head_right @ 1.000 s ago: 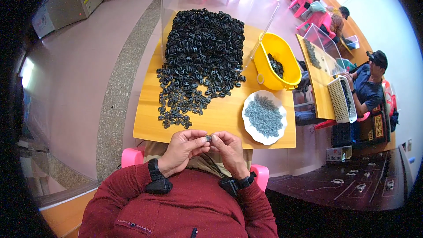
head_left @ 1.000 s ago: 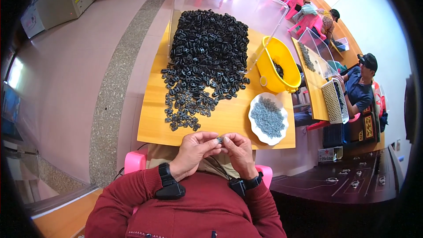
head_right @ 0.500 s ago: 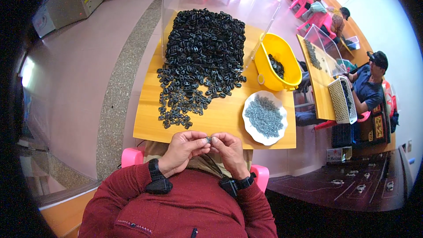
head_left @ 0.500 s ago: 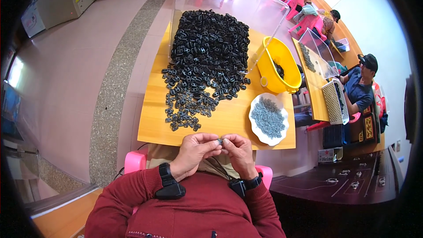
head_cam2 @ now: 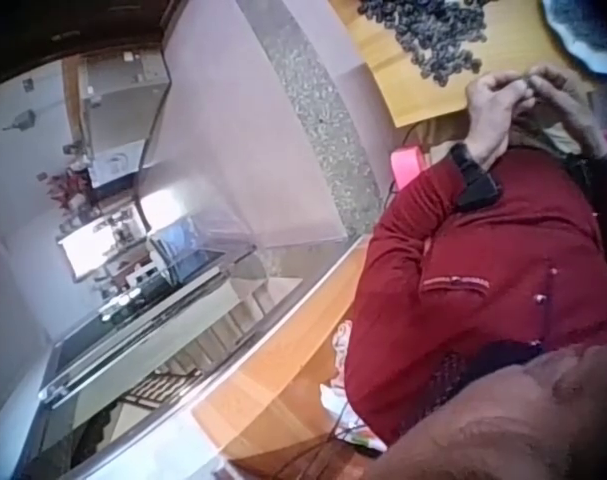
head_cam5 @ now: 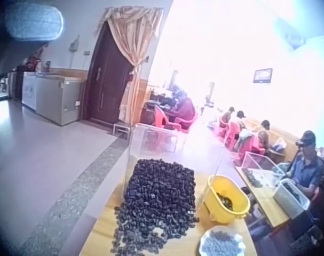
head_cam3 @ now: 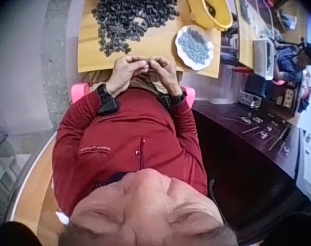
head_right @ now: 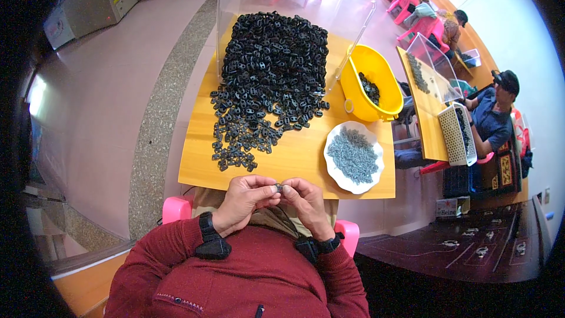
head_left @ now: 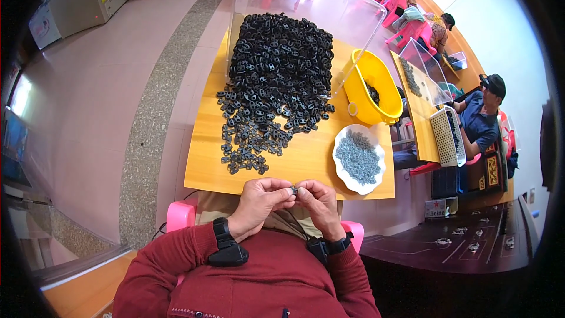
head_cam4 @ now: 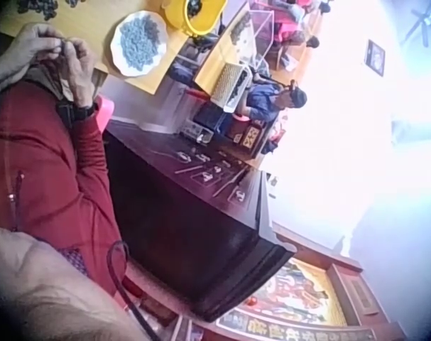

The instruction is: The person picks up a black plastic toggle and a metal spring by hand, inserts the spring into the toggle, and places the assembled unit onto the table.

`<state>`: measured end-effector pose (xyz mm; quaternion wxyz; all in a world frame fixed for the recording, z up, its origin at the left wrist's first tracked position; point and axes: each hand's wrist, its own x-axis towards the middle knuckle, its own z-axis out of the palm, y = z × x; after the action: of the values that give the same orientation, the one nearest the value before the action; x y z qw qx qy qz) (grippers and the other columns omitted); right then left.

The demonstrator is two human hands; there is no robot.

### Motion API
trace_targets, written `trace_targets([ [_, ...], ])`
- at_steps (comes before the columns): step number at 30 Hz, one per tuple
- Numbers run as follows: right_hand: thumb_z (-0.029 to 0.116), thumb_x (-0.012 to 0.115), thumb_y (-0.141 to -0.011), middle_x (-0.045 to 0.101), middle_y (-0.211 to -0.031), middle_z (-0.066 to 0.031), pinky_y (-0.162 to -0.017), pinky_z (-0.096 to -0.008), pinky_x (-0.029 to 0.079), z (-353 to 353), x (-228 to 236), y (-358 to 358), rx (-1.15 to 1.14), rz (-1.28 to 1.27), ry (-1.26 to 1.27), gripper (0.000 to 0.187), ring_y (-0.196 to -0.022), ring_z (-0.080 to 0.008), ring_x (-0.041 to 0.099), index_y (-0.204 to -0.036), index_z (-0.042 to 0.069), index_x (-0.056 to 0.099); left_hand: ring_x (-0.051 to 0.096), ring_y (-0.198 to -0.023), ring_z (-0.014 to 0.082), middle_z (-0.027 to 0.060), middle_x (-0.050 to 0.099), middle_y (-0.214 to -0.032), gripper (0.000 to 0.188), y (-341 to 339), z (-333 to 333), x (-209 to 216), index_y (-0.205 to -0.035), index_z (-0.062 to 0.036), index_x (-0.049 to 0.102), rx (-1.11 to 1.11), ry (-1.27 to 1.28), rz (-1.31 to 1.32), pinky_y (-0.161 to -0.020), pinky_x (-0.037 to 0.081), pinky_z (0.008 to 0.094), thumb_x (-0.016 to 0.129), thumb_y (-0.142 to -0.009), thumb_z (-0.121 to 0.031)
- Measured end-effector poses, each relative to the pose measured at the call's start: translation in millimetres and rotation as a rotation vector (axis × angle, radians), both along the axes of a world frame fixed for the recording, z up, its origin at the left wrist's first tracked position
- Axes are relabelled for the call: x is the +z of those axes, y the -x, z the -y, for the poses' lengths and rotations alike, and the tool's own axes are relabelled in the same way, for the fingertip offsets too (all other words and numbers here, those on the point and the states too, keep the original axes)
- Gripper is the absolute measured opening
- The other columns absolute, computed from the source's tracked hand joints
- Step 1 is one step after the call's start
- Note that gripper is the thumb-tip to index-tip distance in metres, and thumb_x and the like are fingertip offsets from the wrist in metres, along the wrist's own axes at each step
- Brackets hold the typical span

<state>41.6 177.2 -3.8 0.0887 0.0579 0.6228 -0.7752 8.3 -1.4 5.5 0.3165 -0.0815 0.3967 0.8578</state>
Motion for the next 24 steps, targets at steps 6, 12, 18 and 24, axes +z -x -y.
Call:
trace_targets([
  [6,0.014,0.058,-0.094,0.063,-0.089,-0.0011,-0.072,-0.0208,0.051,-0.7,4.2,0.3,0.03,-0.061,-0.174,0.016,-0.079,-0.0059,0.058,-0.097,-0.001,0.061,0.067,-0.077,0.015,0.0099,0.066,-0.089,0.012,0.0,0.3,1.1,-0.098,0.0033,0.062,-0.009,0.014,-0.024,-0.072,0.057,0.0252,0.063,-0.087,-0.002],
  [12,0.013,0.057,-0.094,0.061,-0.086,0.0006,-0.07,-0.0197,0.048,2.2,9.6,0.0,0.028,-0.066,-0.193,0.014,-0.077,-0.0043,0.056,-0.095,-0.001,0.061,0.066,-0.077,0.0148,0.0097,0.066,-0.089,0.013,1.1,0.3,1.5,-0.098,0.0033,0.061,-0.022,0.022,-0.046,-0.071,0.057,0.025,0.063,-0.086,-0.002],
  [18,0.012,0.058,-0.094,0.062,-0.087,0.001,-0.071,-0.0197,0.048,3.2,12.8,2.1,0.031,-0.07,-0.228,0.013,-0.079,-0.0046,0.056,-0.094,-0.001,0.062,0.066,-0.076,0.0143,0.0094,0.066,-0.089,0.014,2.4,1.4,1.0,-0.099,0.0027,0.06,-0.022,0.009,-0.05,-0.071,0.057,0.0247,0.063,-0.086,-0.002],
  [24,0.012,0.058,-0.093,0.063,-0.088,-0.0002,-0.073,-0.0211,0.048,5.4,14.2,5.7,0.029,-0.058,-0.166,0.015,-0.078,-0.0059,0.057,-0.097,-0.001,0.062,0.066,-0.078,0.0144,0.0096,0.066,-0.09,0.015,2.8,1.8,0.2,-0.102,0.0027,0.06,-0.005,-0.01,-0.036,-0.071,0.057,0.0245,0.063,-0.087,-0.001],
])
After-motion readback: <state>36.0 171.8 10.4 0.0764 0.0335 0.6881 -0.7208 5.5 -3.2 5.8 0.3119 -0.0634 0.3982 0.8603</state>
